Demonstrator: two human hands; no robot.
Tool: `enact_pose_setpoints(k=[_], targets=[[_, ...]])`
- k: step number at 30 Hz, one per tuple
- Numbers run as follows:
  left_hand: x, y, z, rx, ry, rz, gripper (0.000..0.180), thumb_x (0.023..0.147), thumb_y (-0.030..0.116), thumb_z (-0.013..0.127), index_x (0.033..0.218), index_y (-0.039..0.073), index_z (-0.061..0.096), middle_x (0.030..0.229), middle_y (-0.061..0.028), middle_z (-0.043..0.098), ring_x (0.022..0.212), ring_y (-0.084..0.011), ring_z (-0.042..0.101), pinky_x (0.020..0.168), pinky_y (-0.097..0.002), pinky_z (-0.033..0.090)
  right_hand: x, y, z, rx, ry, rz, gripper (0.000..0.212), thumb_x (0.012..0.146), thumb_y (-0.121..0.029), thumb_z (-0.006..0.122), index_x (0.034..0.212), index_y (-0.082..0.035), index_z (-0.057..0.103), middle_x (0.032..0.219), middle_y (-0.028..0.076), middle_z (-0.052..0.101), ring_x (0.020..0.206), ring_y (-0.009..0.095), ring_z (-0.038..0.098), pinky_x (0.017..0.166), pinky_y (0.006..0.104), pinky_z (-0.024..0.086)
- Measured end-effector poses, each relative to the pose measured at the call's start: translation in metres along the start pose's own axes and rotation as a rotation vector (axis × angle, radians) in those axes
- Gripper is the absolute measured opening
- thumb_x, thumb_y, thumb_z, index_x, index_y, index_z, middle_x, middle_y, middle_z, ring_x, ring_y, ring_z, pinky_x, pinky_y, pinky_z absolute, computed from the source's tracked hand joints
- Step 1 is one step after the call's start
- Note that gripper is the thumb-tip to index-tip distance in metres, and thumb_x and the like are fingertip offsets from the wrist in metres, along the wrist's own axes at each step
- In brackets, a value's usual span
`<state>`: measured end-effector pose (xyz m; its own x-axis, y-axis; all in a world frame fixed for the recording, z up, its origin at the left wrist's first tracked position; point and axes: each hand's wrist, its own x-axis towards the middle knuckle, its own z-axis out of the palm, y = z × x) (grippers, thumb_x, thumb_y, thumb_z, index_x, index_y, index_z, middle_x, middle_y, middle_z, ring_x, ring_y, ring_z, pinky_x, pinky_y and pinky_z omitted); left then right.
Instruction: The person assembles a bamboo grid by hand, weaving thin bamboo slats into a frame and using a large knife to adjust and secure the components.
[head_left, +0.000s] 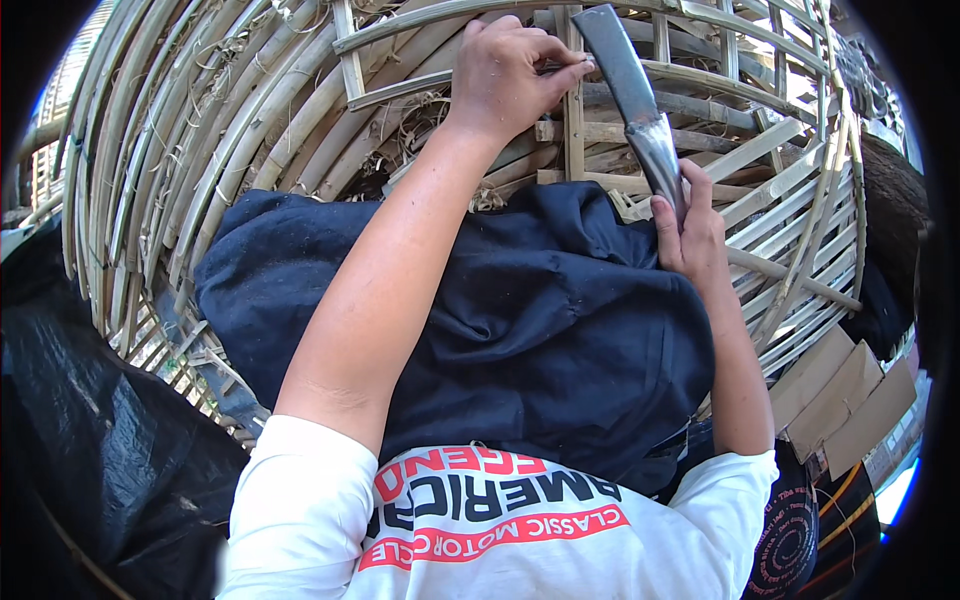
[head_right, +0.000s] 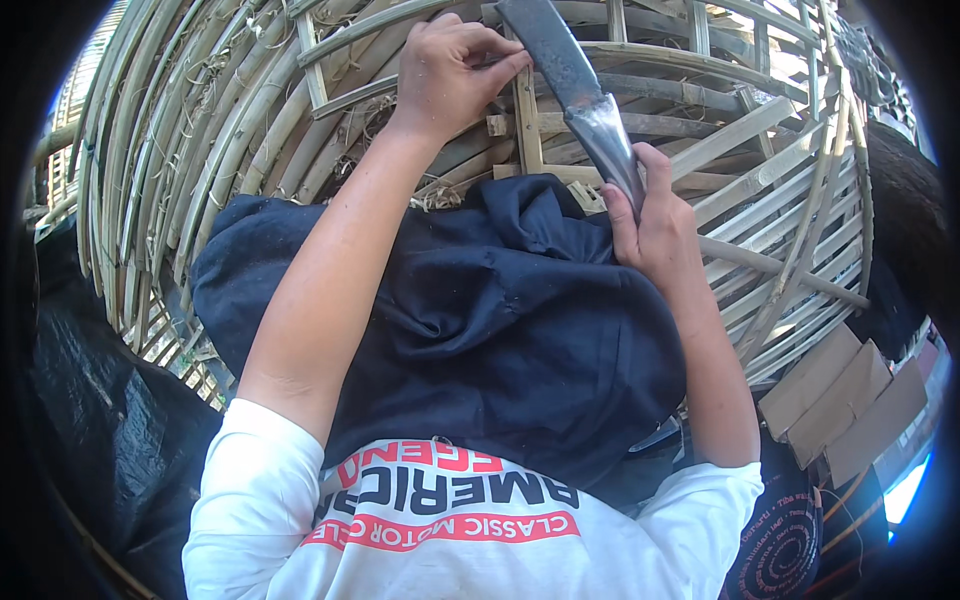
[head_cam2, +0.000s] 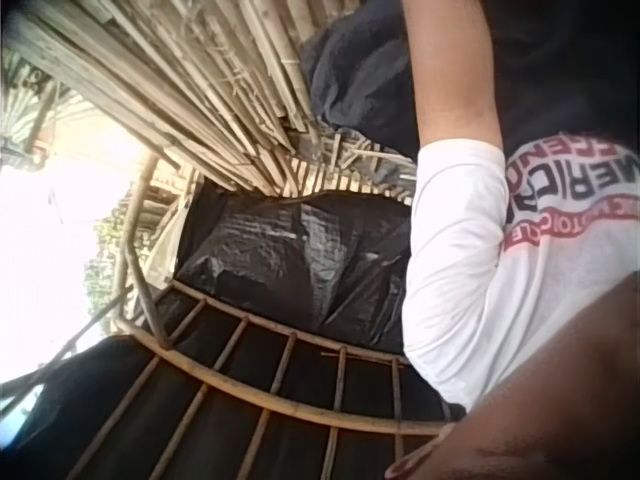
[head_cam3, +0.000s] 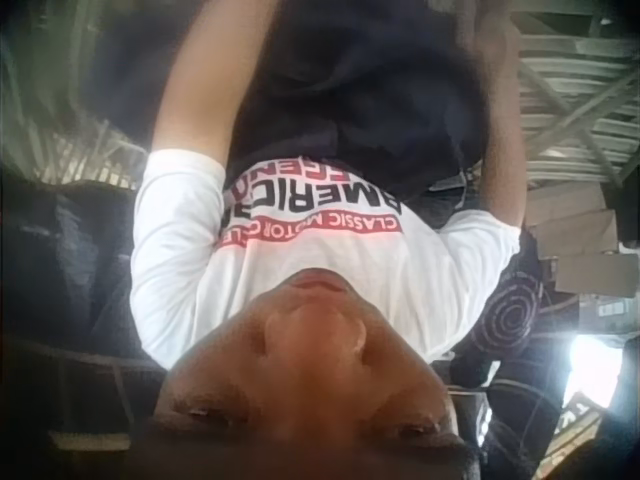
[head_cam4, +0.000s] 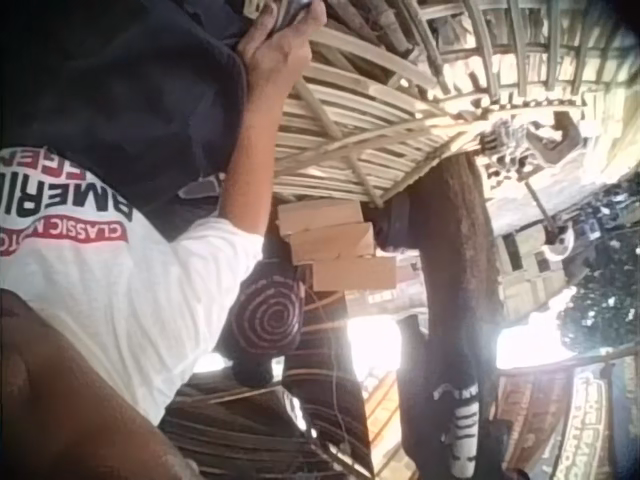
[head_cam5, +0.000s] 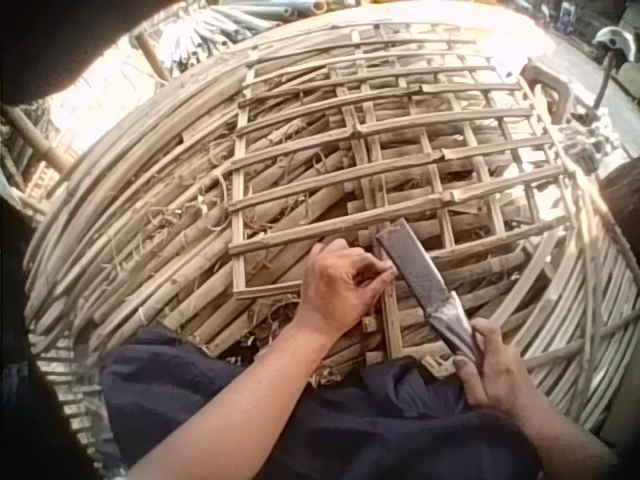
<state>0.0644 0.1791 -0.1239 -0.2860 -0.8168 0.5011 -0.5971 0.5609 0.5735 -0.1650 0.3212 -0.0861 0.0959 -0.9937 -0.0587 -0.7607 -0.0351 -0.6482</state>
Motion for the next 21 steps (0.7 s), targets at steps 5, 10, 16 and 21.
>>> enact_pose_setpoints(k=[5, 10, 16, 21], targets=[[0.004, -0.001, -0.003, 0.051, -0.073, -0.003, 0.021, 0.077, 0.034, 0.077, 0.077, 0.014, 0.072, 0.070, -0.0007, 0.064, 0.075, -0.0209, 0.060, 0.074, -0.0381, 0.045, 0.002, -0.002, -0.001, 0.000, 0.006, 0.016, 0.041, 0.095, -0.024, 0.059, 0.129, -0.006, 0.042, 0.075, 0.027, 0.064, 0.070, 0.047, 0.065, 0.060, 0.0496, 0.050], [0.005, 0.006, -0.010, -0.031, -0.061, -0.004, 0.016, 0.071, 0.018, 0.081, 0.067, 0.008, 0.068, 0.065, -0.0039, 0.063, 0.069, -0.0250, 0.056, 0.070, -0.0405, 0.042, 0.001, 0.000, 0.002, -0.051, 0.001, 0.010, 0.042, 0.095, -0.025, 0.058, 0.129, -0.007, 0.042, 0.076, 0.027, 0.065, 0.072, 0.046, 0.066, 0.061, 0.0493, 0.050], [0.008, 0.008, -0.007, -0.079, -0.044, -0.020, 0.011, 0.067, 0.011, 0.077, 0.067, 0.007, 0.067, 0.066, -0.0051, 0.062, 0.072, -0.0266, 0.057, 0.070, -0.0405, 0.042, 0.000, -0.004, 0.001, -0.032, -0.029, 0.066, 0.042, 0.096, -0.027, 0.057, 0.129, -0.006, 0.041, 0.077, 0.028, 0.065, 0.072, 0.048, 0.064, 0.062, 0.0509, 0.050], [0.008, 0.006, -0.008, -0.055, -0.050, 0.000, 0.014, 0.072, 0.017, 0.080, 0.069, 0.008, 0.069, 0.065, -0.0039, 0.062, 0.069, -0.0248, 0.055, 0.069, -0.0391, 0.041, 0.002, -0.005, 0.001, -0.029, -0.023, 0.057, 0.042, 0.097, -0.027, 0.056, 0.129, -0.006, 0.041, 0.077, 0.029, 0.064, 0.072, 0.048, 0.064, 0.062, 0.0516, 0.049]])
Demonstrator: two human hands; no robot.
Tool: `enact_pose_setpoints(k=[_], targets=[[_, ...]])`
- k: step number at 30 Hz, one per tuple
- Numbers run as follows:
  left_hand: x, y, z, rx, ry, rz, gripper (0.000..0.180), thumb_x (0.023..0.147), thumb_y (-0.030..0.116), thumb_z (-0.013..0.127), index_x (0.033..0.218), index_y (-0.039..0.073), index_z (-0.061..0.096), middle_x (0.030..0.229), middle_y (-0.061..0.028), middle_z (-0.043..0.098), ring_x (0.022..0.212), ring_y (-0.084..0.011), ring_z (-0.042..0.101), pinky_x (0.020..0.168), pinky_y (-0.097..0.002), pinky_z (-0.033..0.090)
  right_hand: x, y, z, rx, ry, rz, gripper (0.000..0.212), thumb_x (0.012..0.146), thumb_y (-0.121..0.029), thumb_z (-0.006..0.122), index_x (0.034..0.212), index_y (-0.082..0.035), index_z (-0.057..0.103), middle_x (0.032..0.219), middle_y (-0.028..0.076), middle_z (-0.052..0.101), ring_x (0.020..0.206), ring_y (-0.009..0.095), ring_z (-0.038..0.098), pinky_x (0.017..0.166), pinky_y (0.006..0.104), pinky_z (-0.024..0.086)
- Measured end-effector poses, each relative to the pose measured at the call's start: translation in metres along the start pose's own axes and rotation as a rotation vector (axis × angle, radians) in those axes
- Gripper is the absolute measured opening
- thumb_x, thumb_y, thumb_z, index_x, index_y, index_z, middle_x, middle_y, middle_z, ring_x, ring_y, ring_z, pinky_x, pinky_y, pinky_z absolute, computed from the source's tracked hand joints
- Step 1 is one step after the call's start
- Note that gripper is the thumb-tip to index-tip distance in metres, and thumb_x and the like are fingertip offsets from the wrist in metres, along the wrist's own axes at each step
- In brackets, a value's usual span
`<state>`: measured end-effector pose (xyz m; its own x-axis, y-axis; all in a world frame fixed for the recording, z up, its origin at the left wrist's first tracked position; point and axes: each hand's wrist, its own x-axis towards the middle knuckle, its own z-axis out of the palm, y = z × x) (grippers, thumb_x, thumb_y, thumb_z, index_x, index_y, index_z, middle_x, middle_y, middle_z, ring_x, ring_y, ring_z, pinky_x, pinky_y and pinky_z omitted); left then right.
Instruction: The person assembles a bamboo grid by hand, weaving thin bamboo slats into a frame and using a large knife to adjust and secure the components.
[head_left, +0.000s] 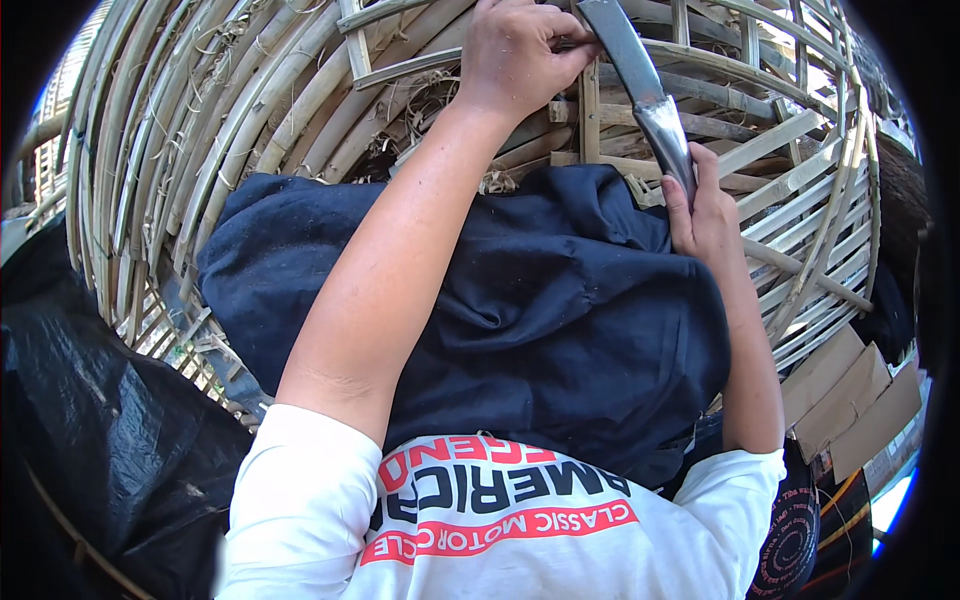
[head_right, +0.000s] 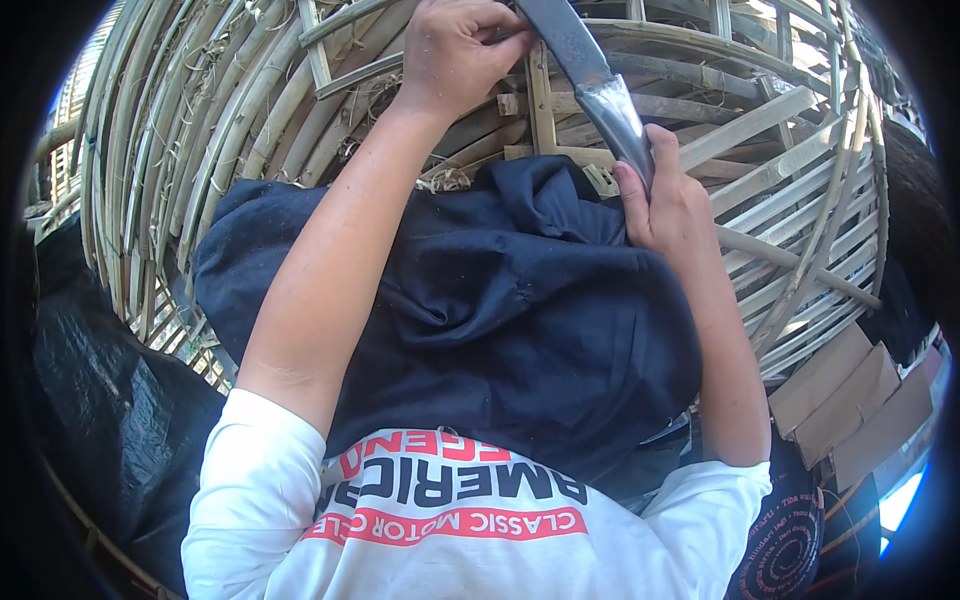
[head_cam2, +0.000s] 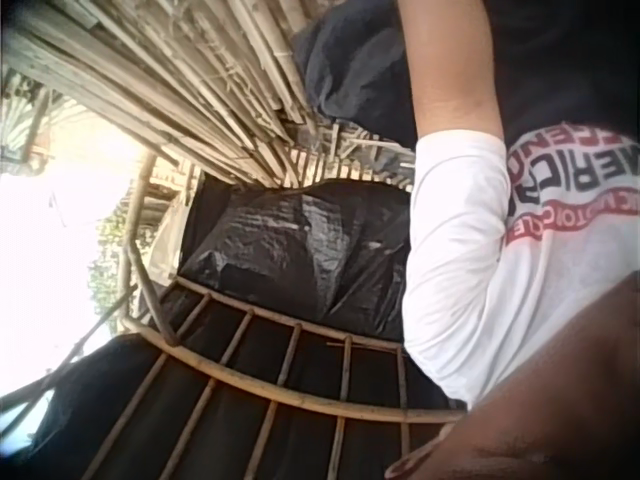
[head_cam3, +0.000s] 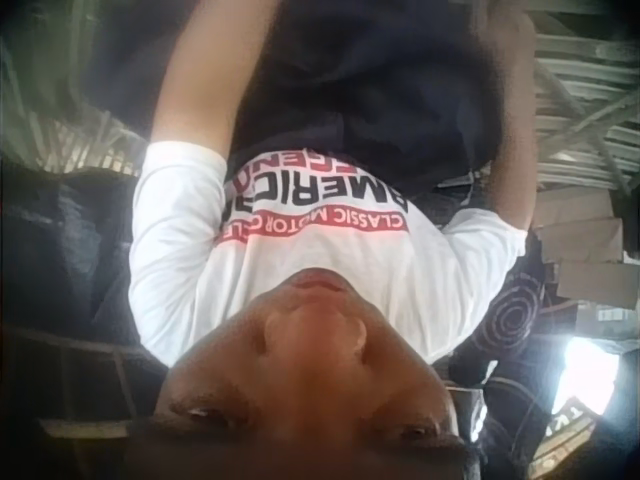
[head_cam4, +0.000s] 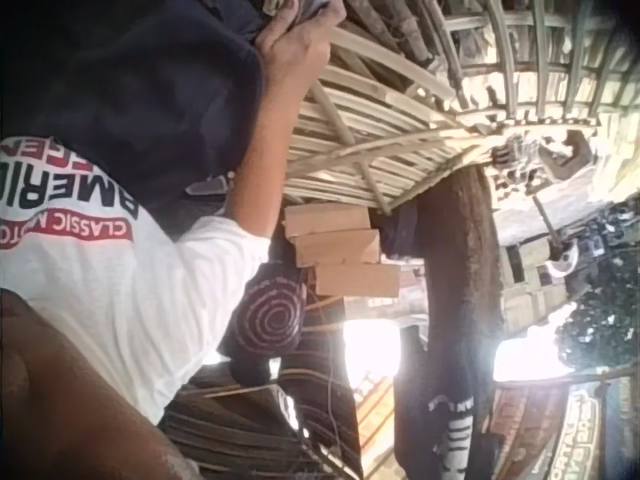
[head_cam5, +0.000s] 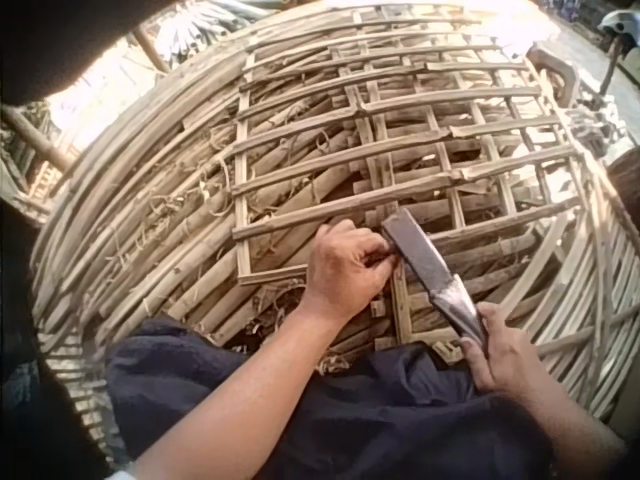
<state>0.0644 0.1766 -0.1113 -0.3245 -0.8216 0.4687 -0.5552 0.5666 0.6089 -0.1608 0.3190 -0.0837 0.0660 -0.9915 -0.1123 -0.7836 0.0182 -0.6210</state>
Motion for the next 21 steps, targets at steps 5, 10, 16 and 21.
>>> enact_pose_setpoints(k=[5, 10, 16, 21], targets=[[0.0006, 0.0016, 0.0001, -0.054, 0.008, -0.011, 0.016, 0.074, 0.021, 0.081, 0.072, 0.009, 0.071, 0.063, -0.0030, 0.061, 0.068, -0.0241, 0.055, 0.068, -0.0382, 0.041, -0.0024, -0.0016, -0.0004, 0.008, 0.045, -0.024, 0.041, 0.097, -0.027, 0.056, 0.129, -0.006, 0.041, 0.076, 0.028, 0.064, 0.071, 0.048, 0.064, 0.061, 0.0510, 0.048], [0.0011, -0.0001, 0.0017, -0.041, 0.021, -0.003, 0.015, 0.072, 0.019, 0.080, 0.070, 0.009, 0.070, 0.063, -0.0034, 0.061, 0.068, -0.0248, 0.056, 0.069, -0.0386, 0.042, -0.0023, -0.0026, -0.0026, -0.015, 0.051, -0.021, 0.040, 0.097, -0.027, 0.056, 0.128, -0.007, 0.041, 0.076, 0.028, 0.064, 0.071, 0.048, 0.064, 0.063, 0.0513, 0.048], [-0.0002, 0.0007, 0.0017, -0.048, 0.024, -0.003, 0.014, 0.070, 0.016, 0.080, 0.069, 0.007, 0.069, 0.063, -0.0049, 0.061, 0.068, -0.0257, 0.056, 0.069, -0.0395, 0.043, -0.0027, -0.0023, 0.0008, 0.023, 0.039, -0.004, 0.042, 0.097, -0.027, 0.057, 0.129, -0.007, 0.040, 0.076, 0.027, 0.064, 0.072, 0.048, 0.064, 0.063, 0.0508, 0.049], [0.0009, 0.0008, 0.0023, -0.031, 0.016, -0.012, 0.012, 0.070, 0.013, 0.079, 0.071, 0.006, 0.069, 0.063, -0.0060, 0.061, 0.068, -0.0268, 0.056, 0.069, -0.0398, 0.043, -0.0016, -0.0031, -0.0003, -0.072, 0.003, 0.017, 0.042, 0.097, -0.027, 0.057, 0.129, -0.007, 0.040, 0.077, 0.027, 0.064, 0.074, 0.048, 0.064, 0.064, 0.0507, 0.049]])
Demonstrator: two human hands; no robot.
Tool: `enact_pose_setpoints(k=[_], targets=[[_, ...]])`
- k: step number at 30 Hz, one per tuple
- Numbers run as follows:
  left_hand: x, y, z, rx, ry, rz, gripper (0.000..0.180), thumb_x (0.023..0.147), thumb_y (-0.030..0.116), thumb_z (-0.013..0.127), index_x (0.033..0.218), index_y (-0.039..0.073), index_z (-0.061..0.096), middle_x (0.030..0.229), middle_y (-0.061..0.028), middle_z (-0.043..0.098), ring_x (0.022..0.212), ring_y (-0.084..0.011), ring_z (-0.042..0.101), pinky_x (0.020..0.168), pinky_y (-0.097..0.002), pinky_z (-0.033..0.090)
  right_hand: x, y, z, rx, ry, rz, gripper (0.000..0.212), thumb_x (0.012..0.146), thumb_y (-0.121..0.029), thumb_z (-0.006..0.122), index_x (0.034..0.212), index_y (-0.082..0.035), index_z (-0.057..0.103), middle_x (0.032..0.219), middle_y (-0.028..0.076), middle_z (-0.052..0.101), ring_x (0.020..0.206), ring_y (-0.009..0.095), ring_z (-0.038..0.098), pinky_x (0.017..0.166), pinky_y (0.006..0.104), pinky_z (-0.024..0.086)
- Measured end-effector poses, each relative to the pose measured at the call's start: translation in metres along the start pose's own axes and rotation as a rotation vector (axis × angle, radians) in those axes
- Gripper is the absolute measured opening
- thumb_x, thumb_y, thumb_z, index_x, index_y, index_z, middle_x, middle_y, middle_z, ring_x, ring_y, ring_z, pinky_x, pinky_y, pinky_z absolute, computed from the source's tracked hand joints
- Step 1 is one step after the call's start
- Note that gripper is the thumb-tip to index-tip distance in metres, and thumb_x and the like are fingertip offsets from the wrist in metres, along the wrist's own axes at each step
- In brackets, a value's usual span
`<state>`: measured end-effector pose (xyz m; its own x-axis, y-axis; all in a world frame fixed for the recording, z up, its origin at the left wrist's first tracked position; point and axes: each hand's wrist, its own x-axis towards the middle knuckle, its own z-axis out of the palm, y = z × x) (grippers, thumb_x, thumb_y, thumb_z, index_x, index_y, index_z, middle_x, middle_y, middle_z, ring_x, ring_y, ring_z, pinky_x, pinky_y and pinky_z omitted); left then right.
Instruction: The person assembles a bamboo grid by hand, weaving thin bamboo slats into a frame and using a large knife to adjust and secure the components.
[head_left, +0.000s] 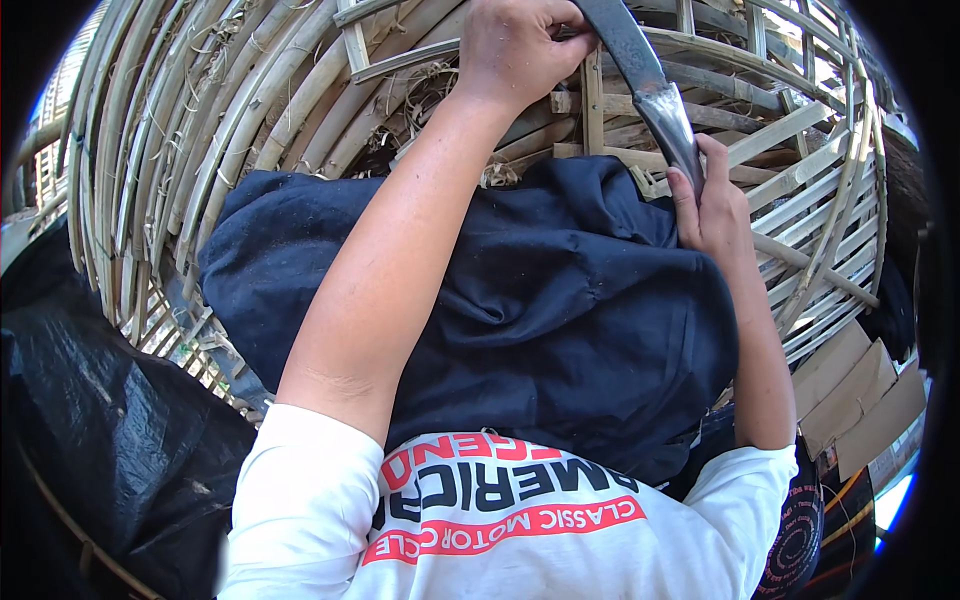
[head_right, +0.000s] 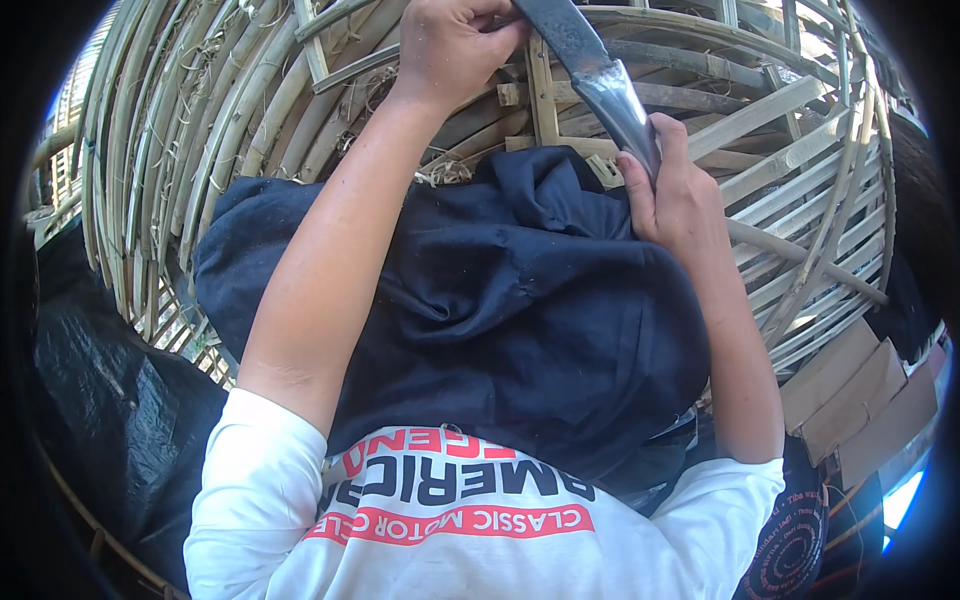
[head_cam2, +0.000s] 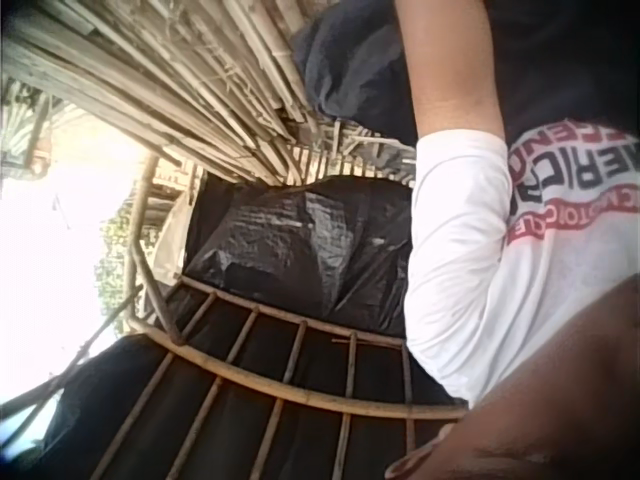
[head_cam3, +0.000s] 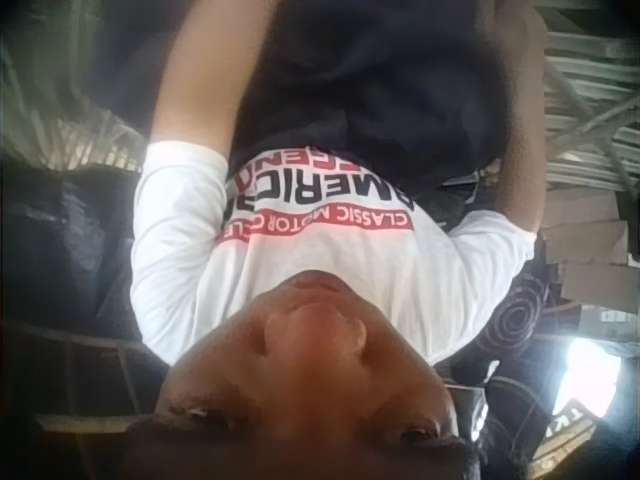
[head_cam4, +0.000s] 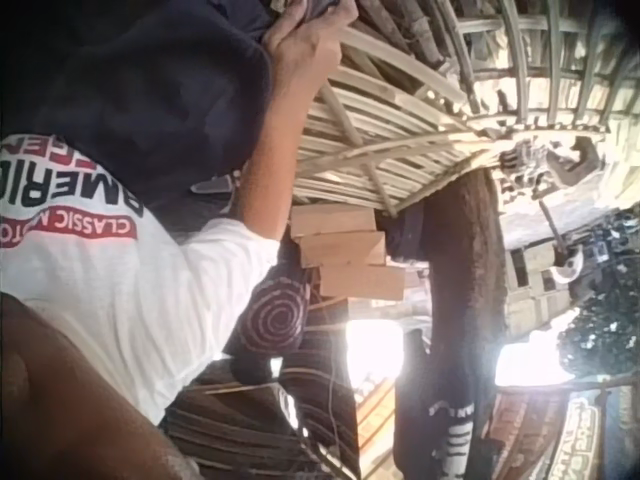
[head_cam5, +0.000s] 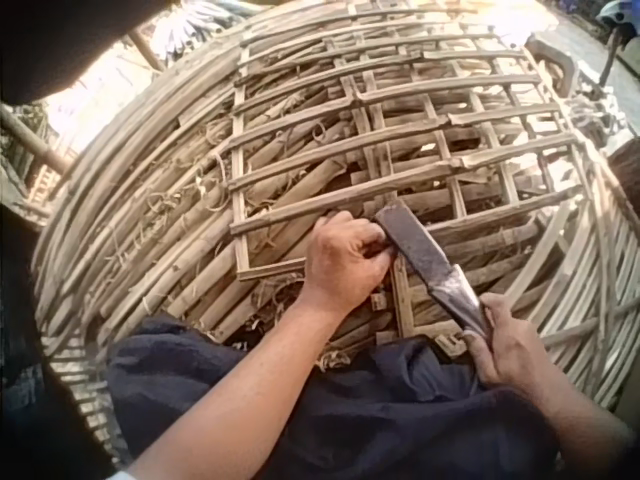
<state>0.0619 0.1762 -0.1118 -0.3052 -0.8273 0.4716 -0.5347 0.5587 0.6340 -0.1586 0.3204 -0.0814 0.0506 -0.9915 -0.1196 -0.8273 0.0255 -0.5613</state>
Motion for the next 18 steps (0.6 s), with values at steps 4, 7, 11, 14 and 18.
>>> enact_pose_setpoints(k=[4, 7, 11, 14, 18], targets=[[-0.0027, -0.0006, 0.0018, -0.039, 0.024, -0.029, 0.012, 0.069, 0.014, 0.079, 0.069, 0.006, 0.069, 0.064, -0.0062, 0.061, 0.068, -0.0272, 0.056, 0.070, -0.0397, 0.043, 0.0016, 0.0046, 0.0048, 0.022, 0.003, -0.001, 0.041, 0.097, -0.028, 0.056, 0.128, -0.006, 0.040, 0.077, 0.028, 0.064, 0.074, 0.049, 0.064, 0.063, 0.0515, 0.049], [-0.0006, -0.0012, 0.0002, -0.007, -0.006, -0.029, 0.015, 0.070, 0.017, 0.080, 0.068, 0.006, 0.069, 0.067, -0.0062, 0.064, 0.070, -0.0267, 0.057, 0.069, -0.0395, 0.043, 0.0034, -0.0008, 0.0006, 0.021, 0.015, 0.005, 0.040, 0.097, -0.029, 0.055, 0.128, -0.007, 0.041, 0.078, 0.029, 0.064, 0.074, 0.049, 0.064, 0.063, 0.0522, 0.048], [-0.0018, 0.0004, 0.0013, -0.007, 0.003, -0.023, 0.017, 0.070, 0.020, 0.082, 0.068, 0.007, 0.070, 0.066, -0.0052, 0.064, 0.070, -0.0264, 0.058, 0.068, -0.0399, 0.044, -0.0010, 0.0014, 0.0036, 0.038, 0.049, -0.041, 0.040, 0.097, -0.029, 0.055, 0.127, -0.007, 0.041, 0.079, 0.028, 0.064, 0.075, 0.049, 0.064, 0.063, 0.0516, 0.049], [-0.0028, 0.0011, -0.0013, -0.059, -0.048, -0.099, 0.014, 0.069, 0.017, 0.081, 0.069, 0.006, 0.070, 0.066, -0.0058, 0.065, 0.070, -0.0266, 0.058, 0.068, -0.0403, 0.044, -0.0013, -0.0015, 0.0038, 0.069, 0.055, -0.020, 0.039, 0.097, -0.029, 0.055, 0.127, -0.007, 0.041, 0.079, 0.028, 0.064, 0.075, 0.049, 0.064, 0.064, 0.0513, 0.049], [0.0009, -0.0011, 0.0016, 0.023, 0.009, -0.013, 0.013, 0.069, 0.015, 0.080, 0.068, 0.006, 0.070, 0.065, -0.0057, 0.064, 0.069, -0.0269, 0.059, 0.068, -0.0402, 0.045, 0.0048, 0.0007, 0.0059, -0.016, -0.020, 0.000, 0.040, 0.097, -0.029, 0.055, 0.127, -0.006, 0.041, 0.078, 0.029, 0.064, 0.074, 0.049, 0.064, 0.063, 0.0510, 0.049]])
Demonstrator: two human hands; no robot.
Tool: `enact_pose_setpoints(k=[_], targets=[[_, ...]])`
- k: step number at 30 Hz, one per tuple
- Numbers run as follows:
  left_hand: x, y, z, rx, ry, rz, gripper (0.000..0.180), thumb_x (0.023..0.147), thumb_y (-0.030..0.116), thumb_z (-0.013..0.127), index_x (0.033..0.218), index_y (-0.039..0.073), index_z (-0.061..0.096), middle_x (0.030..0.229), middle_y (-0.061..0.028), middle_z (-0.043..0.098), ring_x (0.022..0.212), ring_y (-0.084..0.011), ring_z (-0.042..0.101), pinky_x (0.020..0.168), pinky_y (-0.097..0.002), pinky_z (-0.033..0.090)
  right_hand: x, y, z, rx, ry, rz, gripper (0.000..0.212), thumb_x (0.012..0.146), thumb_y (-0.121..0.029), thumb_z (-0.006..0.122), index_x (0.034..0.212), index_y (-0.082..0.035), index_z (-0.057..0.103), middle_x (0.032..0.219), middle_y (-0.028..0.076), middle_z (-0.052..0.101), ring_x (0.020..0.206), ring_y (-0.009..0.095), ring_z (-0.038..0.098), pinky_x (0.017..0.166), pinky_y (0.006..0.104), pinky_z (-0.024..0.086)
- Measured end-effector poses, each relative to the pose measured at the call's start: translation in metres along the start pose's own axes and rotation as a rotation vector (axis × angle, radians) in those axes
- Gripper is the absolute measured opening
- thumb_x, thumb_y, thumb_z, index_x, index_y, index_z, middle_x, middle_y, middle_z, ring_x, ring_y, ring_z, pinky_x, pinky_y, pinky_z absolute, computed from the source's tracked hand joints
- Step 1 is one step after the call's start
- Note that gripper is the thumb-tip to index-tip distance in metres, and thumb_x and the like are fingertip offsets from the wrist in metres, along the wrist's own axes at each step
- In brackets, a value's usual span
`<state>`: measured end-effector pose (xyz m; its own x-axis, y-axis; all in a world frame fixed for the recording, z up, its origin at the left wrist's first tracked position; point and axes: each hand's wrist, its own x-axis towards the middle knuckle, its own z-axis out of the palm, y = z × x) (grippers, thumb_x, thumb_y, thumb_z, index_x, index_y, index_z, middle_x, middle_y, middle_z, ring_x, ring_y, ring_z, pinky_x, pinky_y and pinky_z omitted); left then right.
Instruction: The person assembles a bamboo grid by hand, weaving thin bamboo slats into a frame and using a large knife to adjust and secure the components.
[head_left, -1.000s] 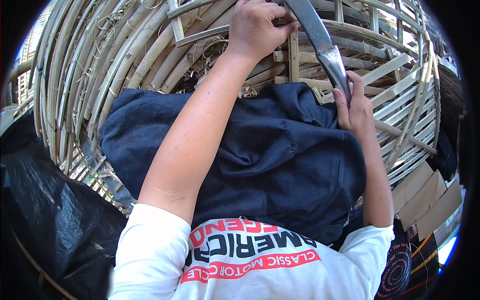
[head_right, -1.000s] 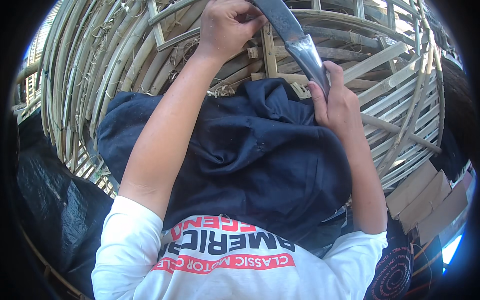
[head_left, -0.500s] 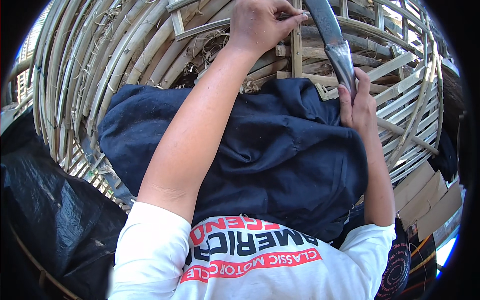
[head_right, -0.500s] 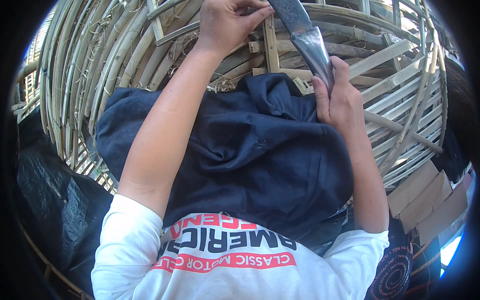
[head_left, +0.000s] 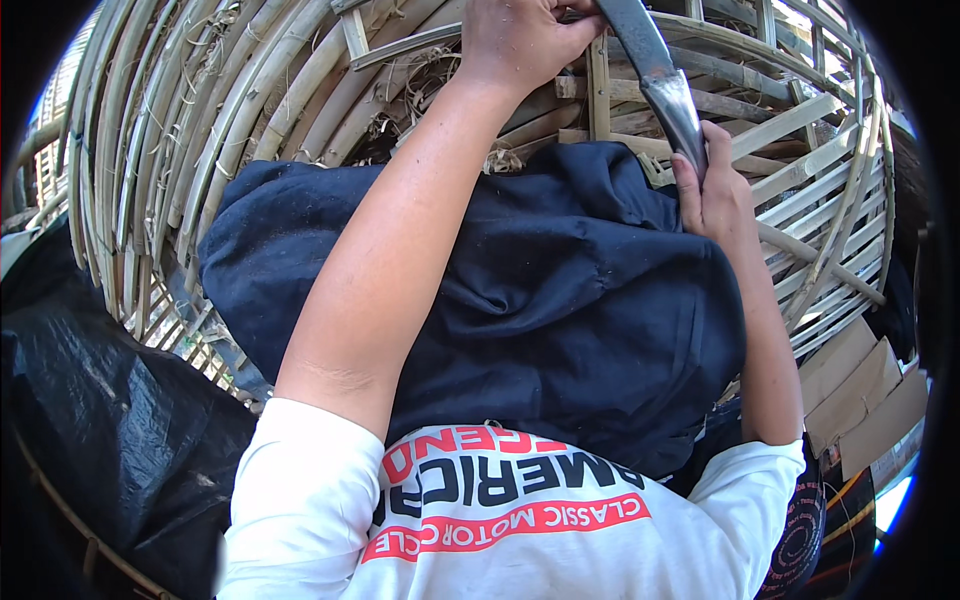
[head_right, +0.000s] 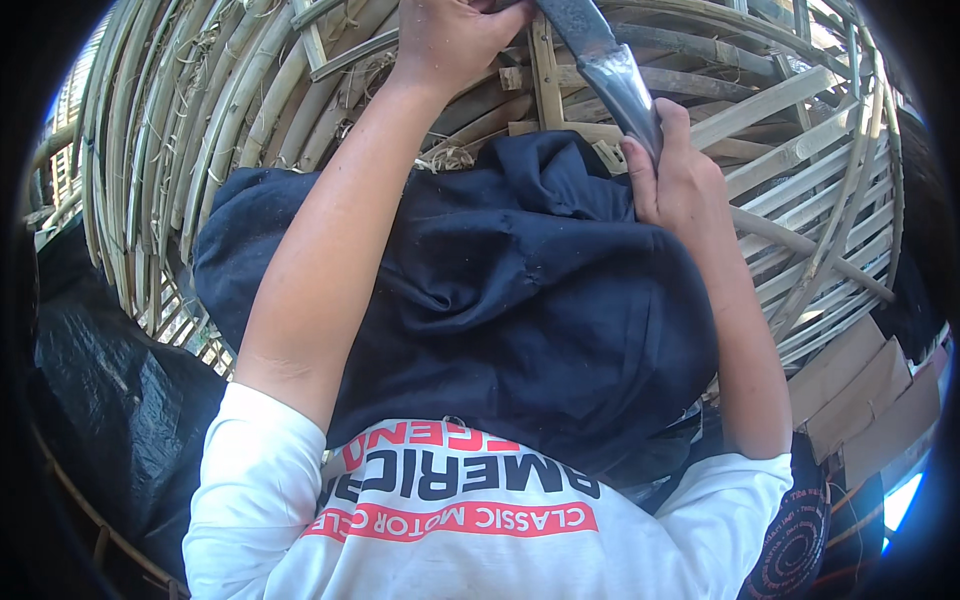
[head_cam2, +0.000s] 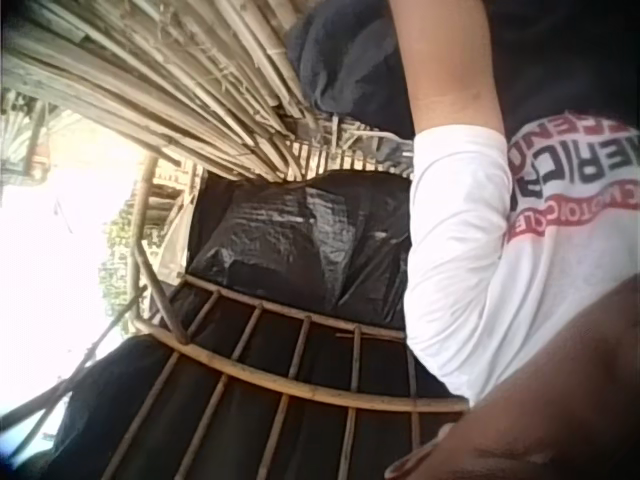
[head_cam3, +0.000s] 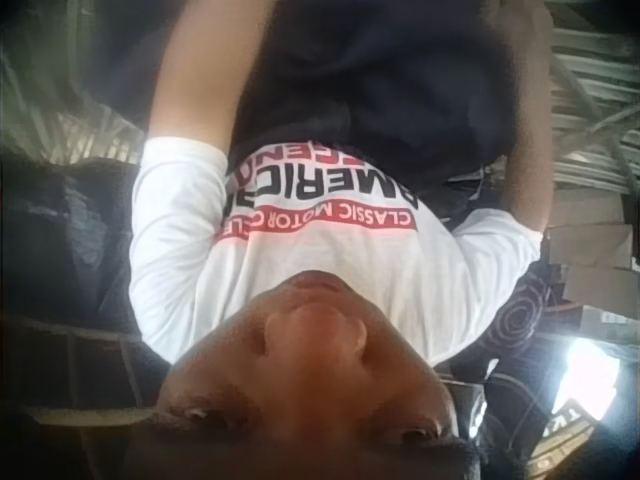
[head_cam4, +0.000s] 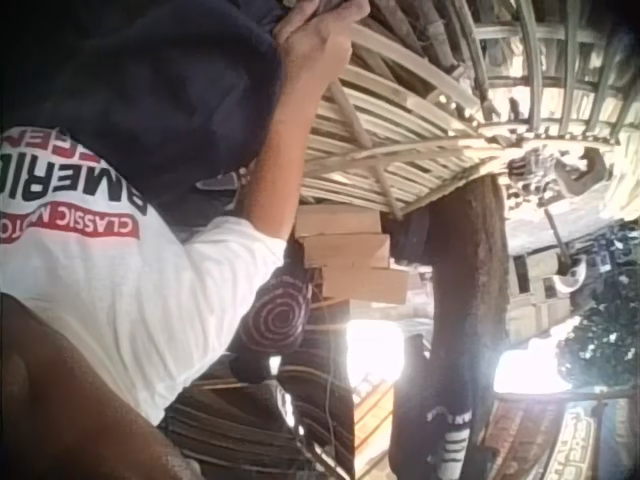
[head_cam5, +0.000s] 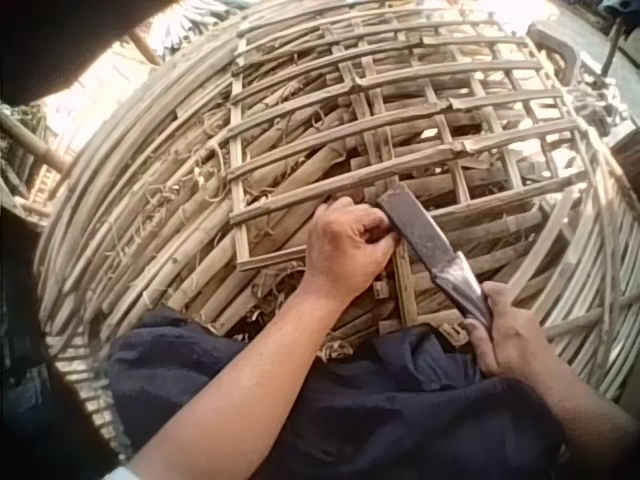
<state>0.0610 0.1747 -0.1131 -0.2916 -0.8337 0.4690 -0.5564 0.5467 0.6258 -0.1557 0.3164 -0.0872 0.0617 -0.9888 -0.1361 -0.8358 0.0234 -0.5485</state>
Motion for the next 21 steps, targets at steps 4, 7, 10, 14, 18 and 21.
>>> enact_pose_setpoints(k=[4, 7, 10, 14, 18, 21], targets=[[-0.001, 0.004, -0.001, -0.099, -0.019, -0.080, 0.013, 0.069, 0.014, 0.079, 0.069, 0.005, 0.070, 0.064, -0.0066, 0.064, 0.068, -0.0276, 0.059, 0.067, -0.0408, 0.046, -0.003, 0.004, -0.001, 0.041, 0.066, -0.018, 0.040, 0.098, -0.028, 0.055, 0.128, -0.006, 0.040, 0.079, 0.029, 0.064, 0.075, 0.049, 0.064, 0.064, 0.0509, 0.050], [-0.003, 0.001, 0.000, -0.048, -0.006, -0.041, 0.013, 0.069, 0.015, 0.080, 0.070, 0.005, 0.071, 0.064, -0.0080, 0.064, 0.068, -0.0273, 0.059, 0.066, -0.0399, 0.046, -0.002, 0.005, 0.003, 0.025, 0.045, -0.011, 0.040, 0.098, -0.028, 0.055, 0.128, -0.006, 0.041, 0.078, 0.028, 0.064, 0.075, 0.049, 0.065, 0.064, 0.0504, 0.050], [-0.001, 0.003, 0.002, -0.088, 0.002, -0.054, 0.014, 0.070, 0.016, 0.081, 0.071, 0.005, 0.072, 0.063, -0.0088, 0.064, 0.067, -0.0266, 0.059, 0.064, -0.0386, 0.046, -0.006, 0.002, -0.002, 0.064, 0.157, -0.094, 0.041, 0.098, -0.030, 0.055, 0.129, -0.007, 0.041, 0.078, 0.028, 0.064, 0.073, 0.049, 0.064, 0.062, 0.0511, 0.050], [-0.003, 0.001, -0.001, -0.076, -0.007, -0.045, 0.013, 0.070, 0.016, 0.080, 0.070, 0.005, 0.072, 0.064, -0.0085, 0.065, 0.067, -0.0261, 0.060, 0.062, -0.0382, 0.047, -0.003, 0.002, 0.004, 0.001, 0.062, -0.025, 0.041, 0.098, -0.032, 0.054, 0.129, -0.008, 0.040, 0.078, 0.027, 0.064, 0.073, 0.049, 0.064, 0.063, 0.0518, 0.049], [-0.001, 0.004, 0.000, -0.100, 0.008, -0.089, 0.012, 0.070, 0.014, 0.080, 0.070, 0.004, 0.073, 0.062, -0.0088, 0.064, 0.065, -0.0264, 0.059, 0.058, -0.0385, 0.047, 0.001, 0.000, 0.000, -0.043, 0.044, 0.041, 0.040, 0.098, -0.030, 0.055, 0.129, -0.008, 0.040, 0.080, 0.027, 0.065, 0.074, 0.048, 0.064, 0.064, 0.0504, 0.050], [0.003, 0.009, 0.000, -0.136, 0.006, -0.123, 0.011, 0.070, 0.013, 0.079, 0.071, 0.004, 0.073, 0.063, -0.0095, 0.064, 0.065, -0.0267, 0.059, 0.059, -0.0385, 0.048, -0.006, 0.001, 0.002, 0.044, 0.076, -0.024, 0.040, 0.098, -0.030, 0.055, 0.128, -0.008, 0.040, 0.080, 0.027, 0.065, 0.075, 0.049, 0.064, 0.064, 0.0506, 0.050]])
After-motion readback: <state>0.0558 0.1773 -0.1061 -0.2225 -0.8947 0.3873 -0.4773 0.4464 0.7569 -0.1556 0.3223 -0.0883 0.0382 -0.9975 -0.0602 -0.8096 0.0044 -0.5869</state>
